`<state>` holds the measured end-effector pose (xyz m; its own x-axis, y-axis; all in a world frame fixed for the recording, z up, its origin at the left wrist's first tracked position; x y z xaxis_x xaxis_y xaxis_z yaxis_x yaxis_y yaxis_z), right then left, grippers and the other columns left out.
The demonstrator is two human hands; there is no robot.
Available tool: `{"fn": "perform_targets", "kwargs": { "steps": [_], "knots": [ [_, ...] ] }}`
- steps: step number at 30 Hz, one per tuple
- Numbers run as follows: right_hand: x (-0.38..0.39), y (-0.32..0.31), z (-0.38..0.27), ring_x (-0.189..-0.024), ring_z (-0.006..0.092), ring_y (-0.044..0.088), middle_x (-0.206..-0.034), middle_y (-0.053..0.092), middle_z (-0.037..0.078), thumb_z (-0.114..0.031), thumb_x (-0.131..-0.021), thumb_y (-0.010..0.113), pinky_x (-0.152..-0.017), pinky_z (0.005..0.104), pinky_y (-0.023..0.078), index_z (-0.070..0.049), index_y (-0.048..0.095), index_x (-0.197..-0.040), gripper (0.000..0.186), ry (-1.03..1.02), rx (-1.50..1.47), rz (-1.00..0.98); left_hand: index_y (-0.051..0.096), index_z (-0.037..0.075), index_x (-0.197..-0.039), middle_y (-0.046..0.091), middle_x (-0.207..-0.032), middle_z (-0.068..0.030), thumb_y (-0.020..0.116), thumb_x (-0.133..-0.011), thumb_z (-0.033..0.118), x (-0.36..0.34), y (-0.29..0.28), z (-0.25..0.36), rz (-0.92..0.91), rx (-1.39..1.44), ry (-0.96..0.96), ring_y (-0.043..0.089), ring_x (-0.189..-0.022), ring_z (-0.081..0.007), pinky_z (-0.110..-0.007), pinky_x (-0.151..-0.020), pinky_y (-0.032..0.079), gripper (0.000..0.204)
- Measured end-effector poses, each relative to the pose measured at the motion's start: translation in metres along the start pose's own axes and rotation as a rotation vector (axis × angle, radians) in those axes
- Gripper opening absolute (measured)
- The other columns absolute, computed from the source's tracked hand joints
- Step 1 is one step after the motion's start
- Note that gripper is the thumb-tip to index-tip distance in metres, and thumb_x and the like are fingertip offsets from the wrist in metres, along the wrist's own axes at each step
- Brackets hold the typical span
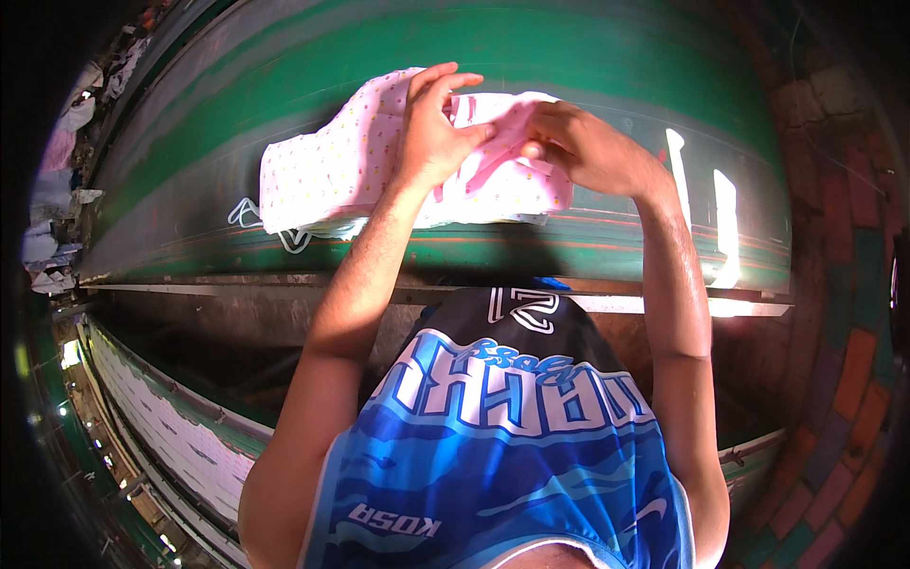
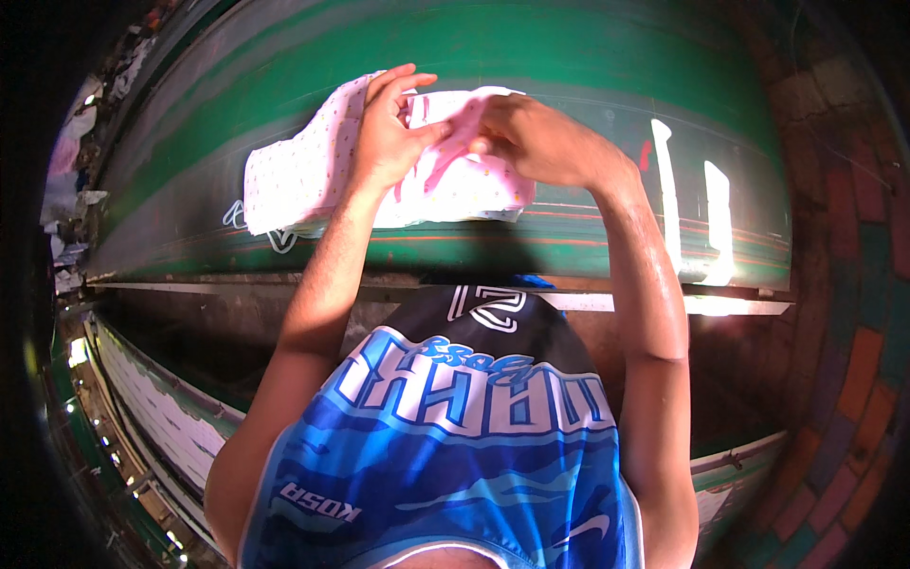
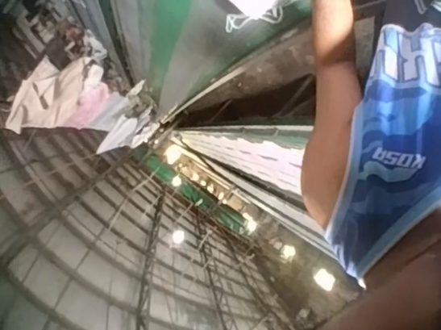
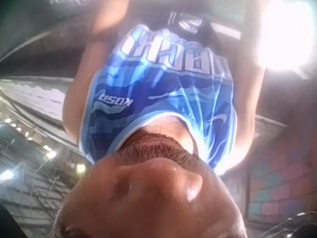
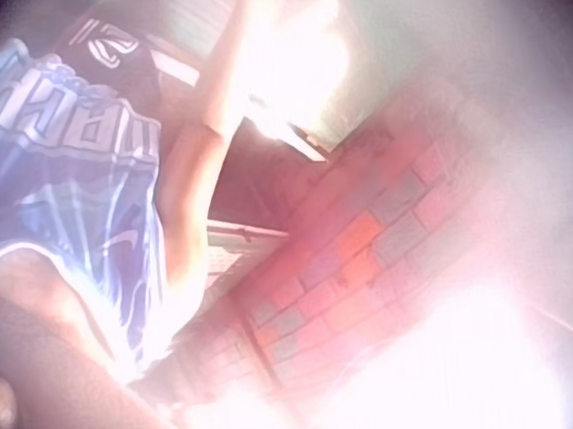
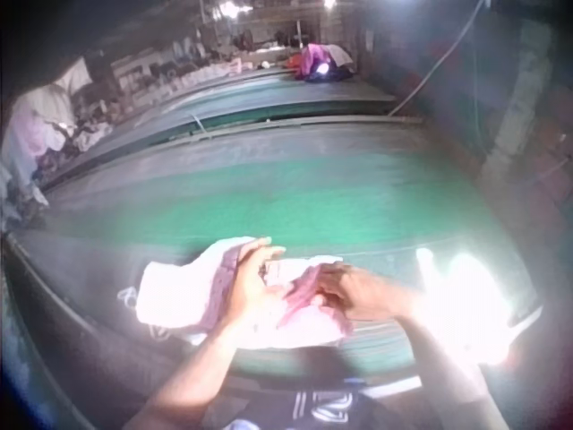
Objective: The person hand-sews pink patterned fabric face masks on a green work surface. They repeatedly insert a needle and thread through the mask edges, pull the thread, and adjust the fabric. The person handles multiple masks, stacking some and moving others aside during the process.
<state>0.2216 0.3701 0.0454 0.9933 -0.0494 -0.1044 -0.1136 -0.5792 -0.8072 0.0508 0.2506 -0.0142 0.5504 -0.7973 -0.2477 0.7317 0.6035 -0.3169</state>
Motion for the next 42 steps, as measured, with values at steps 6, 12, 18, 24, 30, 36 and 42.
{"fn": "perform_targets", "kwargs": {
  "steps": [6, 12, 18, 24, 30, 36, 42],
  "knots": [
    [-0.058, -0.006, -0.009, -0.083, 0.0447, 0.07, -0.089, 0.073, 0.023, -0.036, -0.112, 0.063, -0.079, 0.054, 0.054, 0.001, 0.075, -0.108, 0.039, 0.07, 0.112, -0.113, 0.063, 0.0, -0.145, 0.057, -0.154, -0.0147, 0.082, -0.095, -0.003, -0.001, -0.012, -0.035, -0.043, 0.481, -0.153, 0.068, -0.13, -0.0233, -0.036, -0.111, 0.058, 0.054],
    [-0.08, -0.006, 0.023, -0.084, 0.0378, 0.075, -0.096, 0.079, 0.02, -0.043, -0.111, 0.066, -0.08, 0.0476, 0.06, -0.002, 0.078, -0.114, 0.043, 0.125, 0.155, -0.003, 0.063, 0.0, -0.147, 0.072, -0.121, -0.009, 0.074, -0.108, 0.013, 0.003, -0.008, -0.023, -0.046, 0.392, -0.324, 0.065, -0.111, -0.0151, -0.03, -0.094, 0.055, 0.042],
    [-0.059, 0.0, 0.035, -0.091, 0.0279, 0.074, -0.098, 0.078, 0.015, -0.043, -0.104, 0.078, -0.082, 0.0424, 0.059, -0.002, 0.071, -0.136, 0.052, 0.143, -0.202, 0.004, 0.068, 0.001, -0.141, 0.069, -0.134, -0.0102, 0.083, -0.098, 0.003, 0.01, -0.007, -0.023, 0.015, 0.305, -0.17, 0.07, -0.123, -0.0181, -0.032, -0.104, 0.059, 0.046],
    [-0.056, -0.001, 0.046, -0.09, 0.0237, 0.075, -0.093, 0.078, 0.013, -0.026, -0.099, 0.084, -0.081, 0.0401, 0.059, -0.001, 0.07, -0.137, 0.048, 0.203, -0.217, 0.008, 0.074, 0.0, -0.128, 0.057, -0.152, -0.0142, 0.087, -0.093, 0.005, 0.006, -0.008, -0.012, 0.074, 0.042, -0.069, 0.07, -0.13, -0.0259, -0.038, -0.105, 0.062, 0.038],
    [-0.051, 0.009, 0.062, -0.091, 0.0307, 0.076, -0.097, 0.079, 0.01, -0.016, -0.101, 0.079, -0.081, 0.0434, 0.061, -0.009, 0.08, -0.117, 0.018, 0.256, 0.001, 0.486, 0.079, 0.003, -0.12, 0.062, -0.146, -0.014, 0.087, -0.095, 0.014, -0.003, -0.007, -0.022, 0.114, -0.101, -0.034, 0.072, -0.122, -0.0244, -0.037, -0.096, 0.063, 0.028],
    [0.026, 0.003, 0.014, -0.104, 0.0266, 0.069, -0.106, 0.073, 0.003, -0.013, -0.088, 0.092, -0.093, 0.0424, 0.055, -0.01, 0.083, -0.101, 0.016, 0.068, -0.283, 0.262, 0.077, 0.007, -0.111, 0.072, -0.112, -0.0127, 0.084, -0.09, 0.009, 0.052, -0.007, 0.078, 0.18, -0.482, 0.492, 0.074, -0.098, -0.0337, -0.045, -0.085, 0.061, 0.022],
    [0.055, 0.034, 0.03, -0.106, 0.0245, 0.063, -0.102, 0.068, 0.002, -0.019, -0.084, 0.095, -0.105, 0.0431, 0.047, -0.011, 0.082, -0.096, 0.019, 0.144, -0.142, 0.291, 0.073, 0.002, -0.105, 0.075, -0.104, -0.014, 0.087, -0.086, 0.005, 0.071, 0.04, 0.055, -0.259, -0.285, 0.269, 0.076, -0.089, -0.0342, -0.045, -0.076, 0.061, 0.024]
  ]
}}
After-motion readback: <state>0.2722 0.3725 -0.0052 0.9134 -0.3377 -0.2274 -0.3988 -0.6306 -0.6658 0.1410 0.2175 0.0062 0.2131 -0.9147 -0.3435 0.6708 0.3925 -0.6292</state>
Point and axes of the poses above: each hand's wrist, its own x-axis away from the middle knuckle, its own y-axis out of the palm, z = x × y, the point moved 5 cm from there along -x, towards the middle knuckle
